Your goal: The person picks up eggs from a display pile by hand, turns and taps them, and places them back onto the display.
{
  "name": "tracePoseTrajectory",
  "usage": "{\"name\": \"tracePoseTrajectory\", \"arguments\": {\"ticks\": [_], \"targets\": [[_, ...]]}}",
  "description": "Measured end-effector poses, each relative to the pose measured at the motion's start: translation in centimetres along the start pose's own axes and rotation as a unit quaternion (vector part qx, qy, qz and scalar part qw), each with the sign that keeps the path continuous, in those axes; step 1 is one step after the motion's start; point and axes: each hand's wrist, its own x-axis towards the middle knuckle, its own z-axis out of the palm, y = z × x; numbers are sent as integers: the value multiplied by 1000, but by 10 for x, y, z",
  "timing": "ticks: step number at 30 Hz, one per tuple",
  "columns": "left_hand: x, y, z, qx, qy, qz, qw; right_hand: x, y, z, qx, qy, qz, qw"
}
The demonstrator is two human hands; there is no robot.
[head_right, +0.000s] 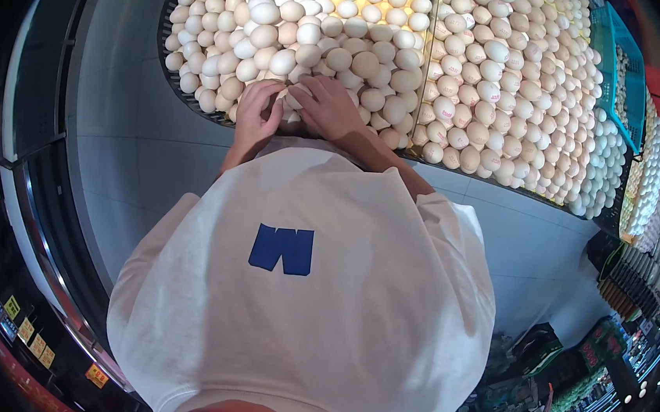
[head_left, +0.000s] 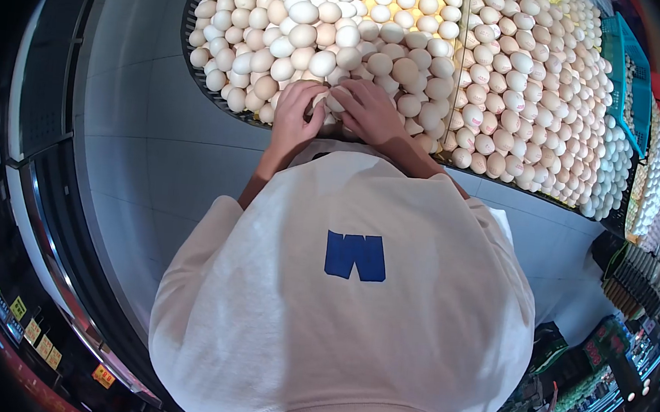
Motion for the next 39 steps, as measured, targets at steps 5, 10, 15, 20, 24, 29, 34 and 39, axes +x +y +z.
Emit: {"name": "tracePoseTrajectory", "arguments": {"ticks": [5,10,15,20,24,29,34,39], "targets": [[-4,3,-3,-2,-12,-8,1000,-2,2,1,45,-12,7,999],[-3,7,-3,4,-36,10,999,-3,3,-1,56,-21,19,998],[1,8,0,-3,-47,18,999,1,2,-12,73,-33,23,997],[2,5,1,8,-62,29,998,31,19,-56,99,18,73,992],[0,5,-9,24,-79,36,996,62,101,-72,-19,123,98,987],[-1,-4,-13,40,-101,32,994,83,215,-86,-215,116,182,952],[2,-8,-11,31,-116,35,992,106,249,-86,-209,19,304,929],[6,-5,-11,23,-121,27,992,103,289,-73,-267,35,155,951]]}}
